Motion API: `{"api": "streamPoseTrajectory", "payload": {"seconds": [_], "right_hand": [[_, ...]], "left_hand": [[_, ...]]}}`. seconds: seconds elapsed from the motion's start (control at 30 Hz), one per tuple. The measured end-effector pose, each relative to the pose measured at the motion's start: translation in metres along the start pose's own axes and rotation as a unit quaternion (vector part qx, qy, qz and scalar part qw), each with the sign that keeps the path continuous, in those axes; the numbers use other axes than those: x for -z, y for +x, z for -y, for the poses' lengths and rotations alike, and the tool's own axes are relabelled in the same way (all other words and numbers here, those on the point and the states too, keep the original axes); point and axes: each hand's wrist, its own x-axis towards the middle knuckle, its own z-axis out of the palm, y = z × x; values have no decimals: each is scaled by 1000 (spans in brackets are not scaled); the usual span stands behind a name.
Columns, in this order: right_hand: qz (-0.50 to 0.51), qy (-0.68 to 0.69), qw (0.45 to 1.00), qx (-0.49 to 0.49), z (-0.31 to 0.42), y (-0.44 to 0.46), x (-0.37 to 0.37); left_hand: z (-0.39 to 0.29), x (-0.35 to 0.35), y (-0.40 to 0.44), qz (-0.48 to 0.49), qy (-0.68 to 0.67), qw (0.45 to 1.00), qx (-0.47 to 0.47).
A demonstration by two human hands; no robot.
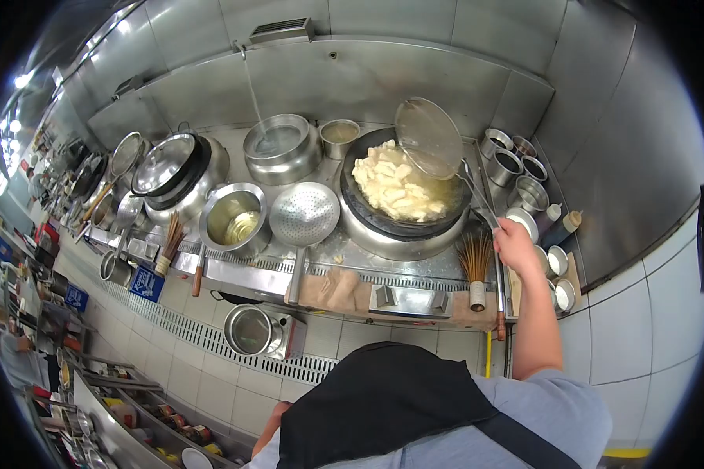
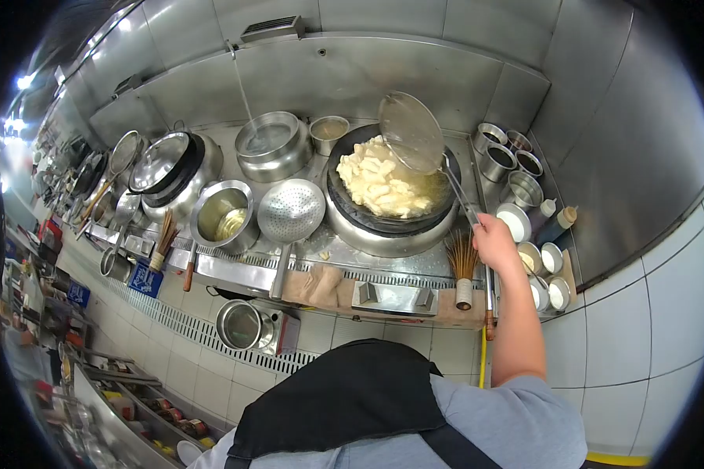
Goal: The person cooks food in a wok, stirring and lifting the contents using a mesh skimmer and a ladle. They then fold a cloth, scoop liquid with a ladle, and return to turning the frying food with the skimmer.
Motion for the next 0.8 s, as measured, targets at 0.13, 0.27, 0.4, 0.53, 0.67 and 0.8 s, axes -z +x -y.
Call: {"api": "streamPoseTrajectory", "payload": {"seconds": [0.13, 0.27, 0.4, 0.53, 0.67, 0.8], "right_hand": [[12, -70, 997, -26, -11, 3, -2], [50, 114, 987, -104, -44, 24, -48], [90, 414, 888, -180, -60, 27, -60], [104, 504, 836, -191, -70, 7, -39], [99, 511, 832, -190, -62, -3, -31], [105, 495, 849, -154, -56, 10, -35]], "left_hand": [[7, -4, 2, 5, 1, 1000, 3], [5, -4, 5, 7, 4, 1000, -4], [3, 3, 8, 2, 9, 1000, -10], [-5, 5, 10, -1, 13, 1000, -18], [-9, 8, 10, 0, 19, 1000, -20], [-14, 13, 13, 1, 31, 999, -26]]}}
